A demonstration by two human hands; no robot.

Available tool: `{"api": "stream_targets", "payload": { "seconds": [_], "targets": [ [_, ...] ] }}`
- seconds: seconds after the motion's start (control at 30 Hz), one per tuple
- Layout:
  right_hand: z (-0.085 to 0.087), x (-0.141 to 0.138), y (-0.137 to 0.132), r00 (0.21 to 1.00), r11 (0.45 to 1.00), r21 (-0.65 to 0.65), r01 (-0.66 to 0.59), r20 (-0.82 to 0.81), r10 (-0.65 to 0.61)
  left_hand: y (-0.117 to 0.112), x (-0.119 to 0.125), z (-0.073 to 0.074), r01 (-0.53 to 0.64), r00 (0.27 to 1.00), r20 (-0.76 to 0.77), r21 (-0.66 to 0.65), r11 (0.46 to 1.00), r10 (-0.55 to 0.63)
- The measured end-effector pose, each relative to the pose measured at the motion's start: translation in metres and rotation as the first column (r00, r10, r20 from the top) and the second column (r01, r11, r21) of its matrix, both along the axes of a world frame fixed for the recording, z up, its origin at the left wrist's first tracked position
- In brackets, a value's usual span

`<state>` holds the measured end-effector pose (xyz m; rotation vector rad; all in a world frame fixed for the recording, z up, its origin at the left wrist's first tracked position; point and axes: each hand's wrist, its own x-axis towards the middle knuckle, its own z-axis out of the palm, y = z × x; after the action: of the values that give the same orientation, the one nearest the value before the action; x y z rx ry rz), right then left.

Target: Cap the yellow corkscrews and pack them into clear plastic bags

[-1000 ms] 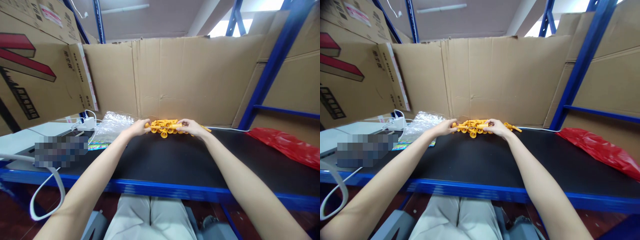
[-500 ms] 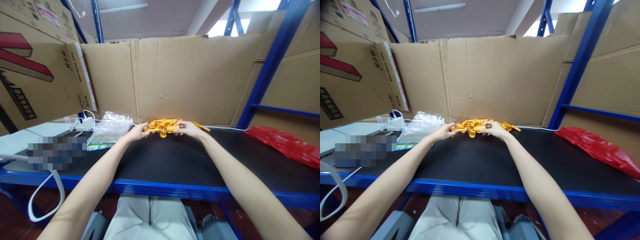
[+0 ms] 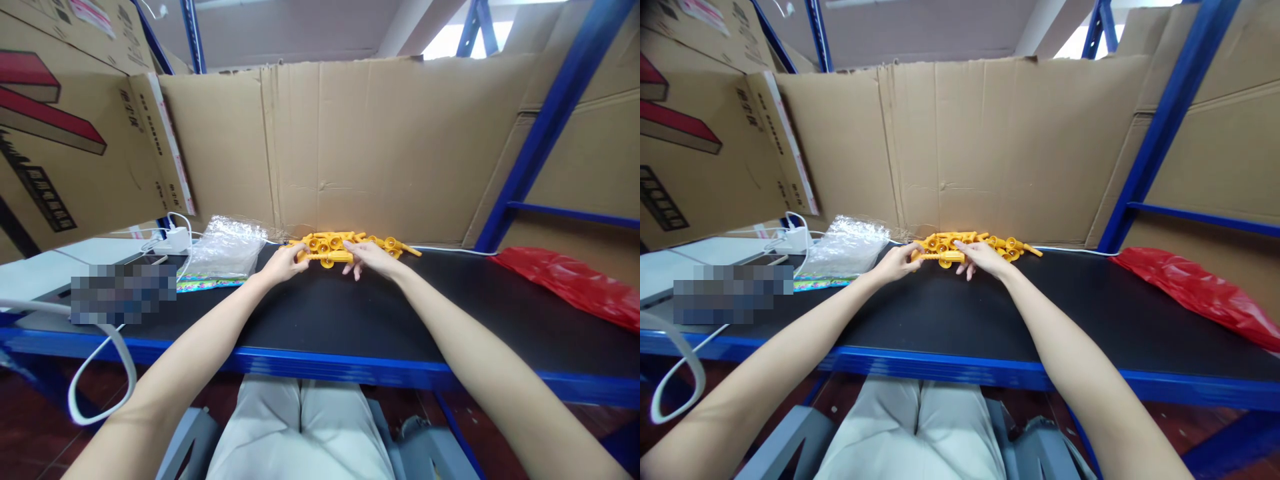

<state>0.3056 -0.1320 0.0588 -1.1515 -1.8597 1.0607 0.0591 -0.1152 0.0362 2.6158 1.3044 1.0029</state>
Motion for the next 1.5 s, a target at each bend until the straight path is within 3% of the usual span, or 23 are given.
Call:
{"api": "stream_targets", "payload": {
  "seconds": [0.37,0.57,0.67,0.77,0.87,1.0,1.23,1.37,1.5],
  "targets": [
    [-0.014,-0.013,0.004,0.966,0.971,-0.084,0.222,-0.118,-0.231,0.0,0.004,-0.002,-0.001,0.999,0.051,-0.004,1.0,0.001],
    [-0.017,-0.021,0.005,0.941,0.952,-0.158,0.263,-0.175,-0.289,0.0,0.005,-0.004,-0.002,0.998,0.065,-0.001,1.0,0.002],
    [-0.014,-0.017,0.005,0.959,0.957,-0.221,0.187,-0.171,-0.227,0.0,0.004,-0.003,-0.02,0.998,0.052,0.0,1.0,0.02],
    [-0.008,-0.007,0.003,0.983,0.961,-0.278,-0.015,-0.178,-0.037,0.0,0.003,-0.002,-0.036,0.998,0.052,0.001,0.999,0.036],
    [-0.002,0.002,-0.001,0.974,0.957,-0.247,-0.15,-0.202,0.1,0.001,0.003,-0.002,-0.042,0.998,0.052,0.01,0.999,0.041],
    [-0.004,0.001,-0.003,0.985,0.965,-0.236,-0.113,-0.15,0.079,0.0,0.002,-0.002,-0.032,0.999,0.039,0.063,0.998,0.03],
    [-0.012,-0.007,0.006,0.982,0.962,-0.22,0.161,-0.061,-0.178,-0.001,0.003,-0.002,-0.033,0.997,0.066,0.087,0.996,0.027],
    [-0.006,0.002,0.005,0.997,0.962,-0.272,0.021,-0.066,-0.041,0.002,0.003,-0.003,-0.041,0.996,0.077,0.057,0.998,0.036],
    [-0.003,0.008,0.001,0.979,0.978,-0.165,-0.129,-0.178,0.099,0.002,0.002,-0.003,-0.048,0.996,0.077,0.049,0.998,0.045]
  ]
}}
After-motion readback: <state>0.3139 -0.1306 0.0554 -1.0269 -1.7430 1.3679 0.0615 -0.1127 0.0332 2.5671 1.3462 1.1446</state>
